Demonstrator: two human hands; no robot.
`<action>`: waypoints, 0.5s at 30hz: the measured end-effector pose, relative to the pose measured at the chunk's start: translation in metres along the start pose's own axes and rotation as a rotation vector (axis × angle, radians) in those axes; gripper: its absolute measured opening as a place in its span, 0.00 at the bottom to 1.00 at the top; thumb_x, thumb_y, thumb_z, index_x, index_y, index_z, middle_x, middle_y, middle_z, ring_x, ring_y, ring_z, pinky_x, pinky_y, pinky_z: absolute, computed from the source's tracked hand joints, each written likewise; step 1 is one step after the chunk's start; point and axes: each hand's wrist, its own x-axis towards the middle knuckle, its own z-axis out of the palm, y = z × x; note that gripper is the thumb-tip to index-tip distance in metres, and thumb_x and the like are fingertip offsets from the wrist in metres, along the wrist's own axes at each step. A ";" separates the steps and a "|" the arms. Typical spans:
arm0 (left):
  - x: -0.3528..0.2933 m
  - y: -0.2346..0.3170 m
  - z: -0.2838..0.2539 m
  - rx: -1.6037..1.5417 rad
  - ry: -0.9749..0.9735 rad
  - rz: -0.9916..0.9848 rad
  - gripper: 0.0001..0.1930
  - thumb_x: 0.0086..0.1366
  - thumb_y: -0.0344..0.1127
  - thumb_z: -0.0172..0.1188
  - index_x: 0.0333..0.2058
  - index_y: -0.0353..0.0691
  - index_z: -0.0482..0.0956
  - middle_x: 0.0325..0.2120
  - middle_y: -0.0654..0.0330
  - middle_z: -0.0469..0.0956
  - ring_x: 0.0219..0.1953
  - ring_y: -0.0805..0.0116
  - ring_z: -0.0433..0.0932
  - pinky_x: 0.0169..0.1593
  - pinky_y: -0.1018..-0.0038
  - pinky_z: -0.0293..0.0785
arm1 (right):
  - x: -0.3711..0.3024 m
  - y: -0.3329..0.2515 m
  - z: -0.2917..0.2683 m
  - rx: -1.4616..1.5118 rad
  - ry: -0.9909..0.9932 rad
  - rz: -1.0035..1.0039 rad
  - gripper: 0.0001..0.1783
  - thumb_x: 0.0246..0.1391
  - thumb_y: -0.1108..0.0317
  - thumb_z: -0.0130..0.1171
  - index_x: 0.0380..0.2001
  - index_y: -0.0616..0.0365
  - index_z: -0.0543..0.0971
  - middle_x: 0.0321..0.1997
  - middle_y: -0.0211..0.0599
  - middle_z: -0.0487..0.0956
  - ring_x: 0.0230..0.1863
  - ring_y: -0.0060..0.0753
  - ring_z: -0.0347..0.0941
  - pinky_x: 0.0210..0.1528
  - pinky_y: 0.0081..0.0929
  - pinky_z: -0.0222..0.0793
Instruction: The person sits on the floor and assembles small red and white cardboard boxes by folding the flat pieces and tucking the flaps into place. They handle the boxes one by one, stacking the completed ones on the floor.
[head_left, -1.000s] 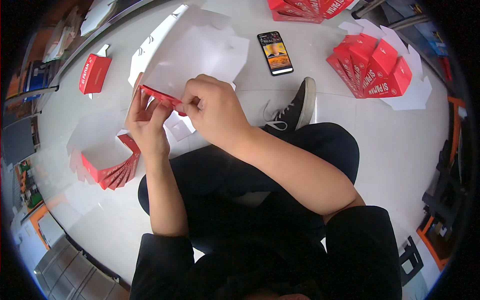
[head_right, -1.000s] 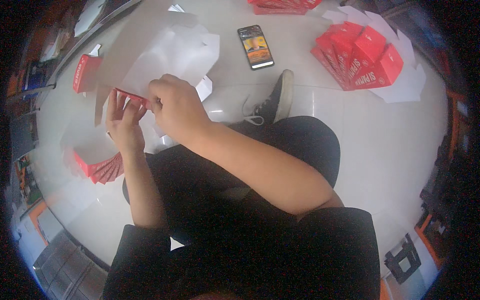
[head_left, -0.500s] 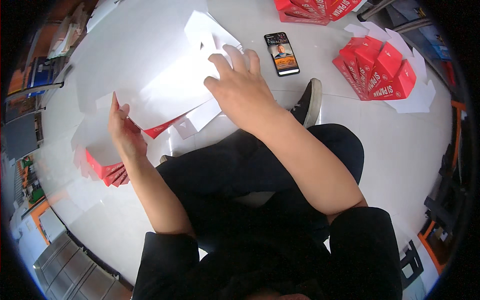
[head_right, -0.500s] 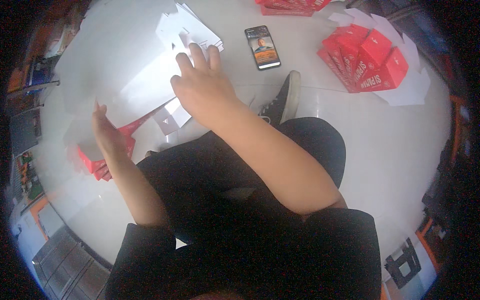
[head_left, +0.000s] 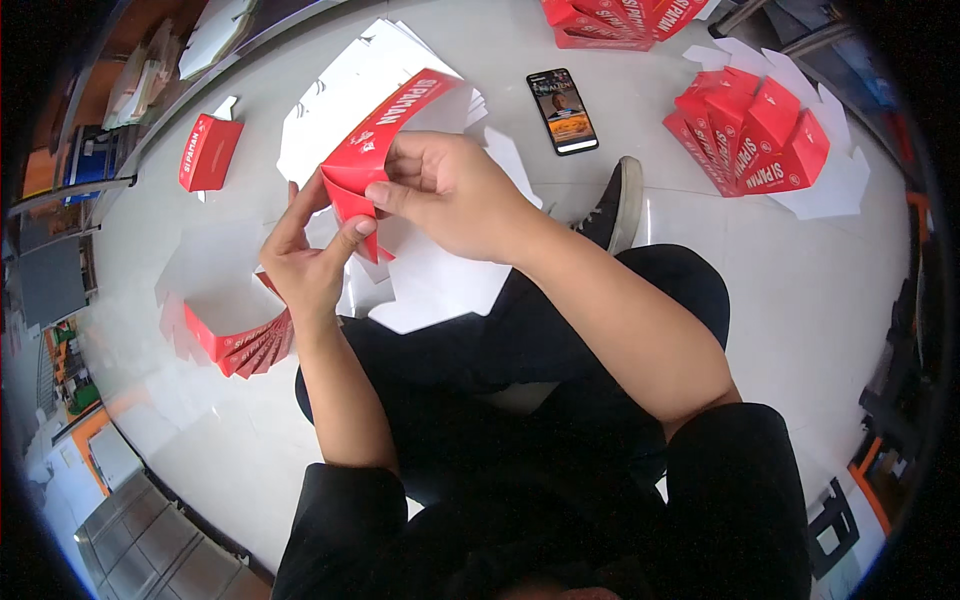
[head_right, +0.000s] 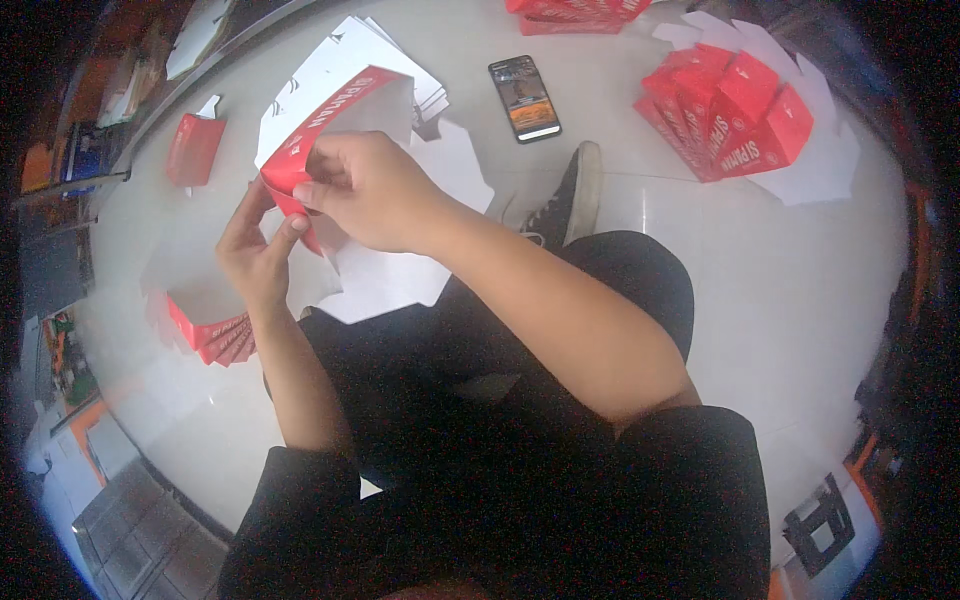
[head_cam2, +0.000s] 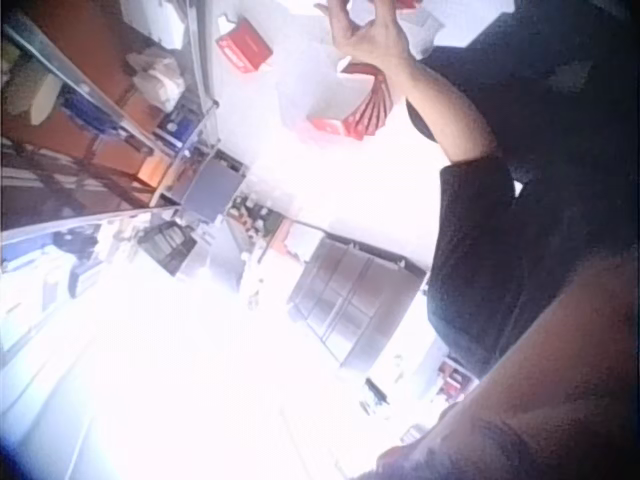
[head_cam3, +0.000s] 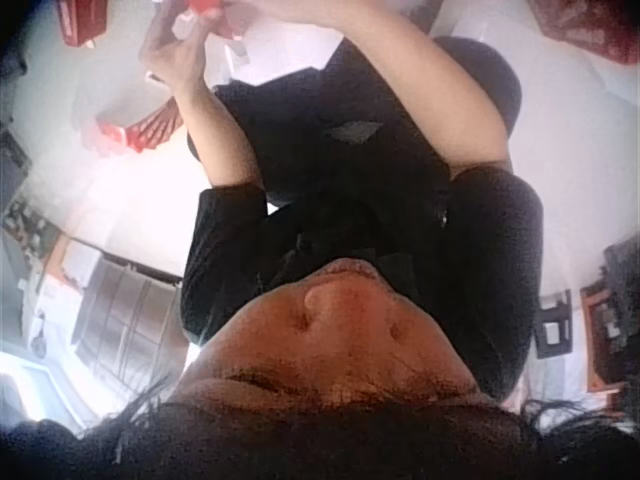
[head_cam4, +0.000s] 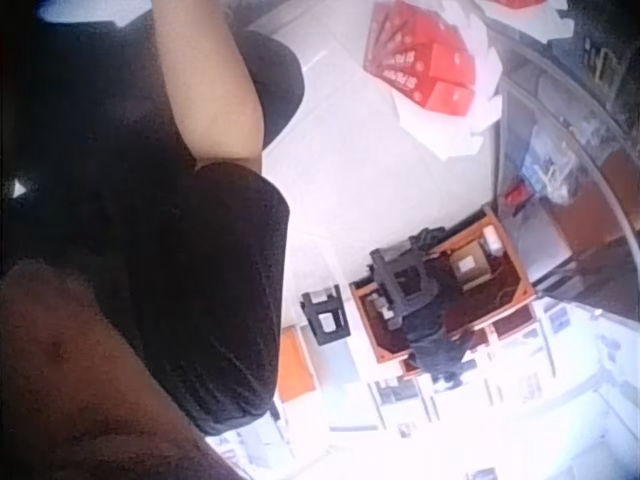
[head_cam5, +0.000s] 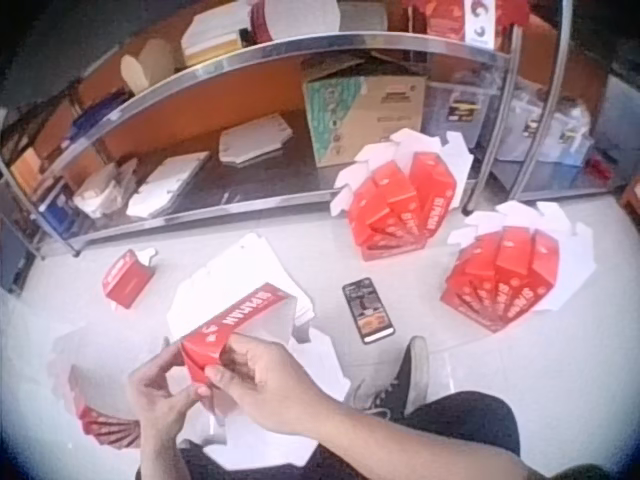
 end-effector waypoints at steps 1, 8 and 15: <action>-0.001 0.001 -0.001 0.064 0.023 0.031 0.31 0.45 0.32 0.80 0.50 0.31 0.81 0.39 0.53 0.85 0.45 0.64 0.83 0.68 0.54 0.61 | 0.001 -0.004 0.003 0.027 0.023 -0.016 0.14 0.61 0.68 0.63 0.46 0.65 0.78 0.42 0.39 0.83 0.43 0.24 0.80 0.46 0.21 0.74; 0.002 0.012 0.002 0.374 0.029 0.184 0.28 0.42 0.31 0.80 0.47 0.38 0.85 0.36 0.57 0.86 0.38 0.68 0.81 0.60 0.62 0.72 | -0.004 -0.015 -0.002 -0.573 0.413 -0.193 0.13 0.59 0.64 0.66 0.36 0.65 0.83 0.25 0.37 0.83 0.26 0.19 0.77 0.29 0.19 0.70; -0.001 0.008 -0.006 0.255 0.042 0.164 0.28 0.41 0.21 0.71 0.48 0.35 0.84 0.36 0.56 0.86 0.34 0.68 0.78 0.45 0.72 0.76 | -0.004 -0.014 0.001 -0.316 0.394 -0.096 0.12 0.55 0.64 0.67 0.36 0.63 0.83 0.29 0.40 0.84 0.27 0.28 0.80 0.33 0.27 0.74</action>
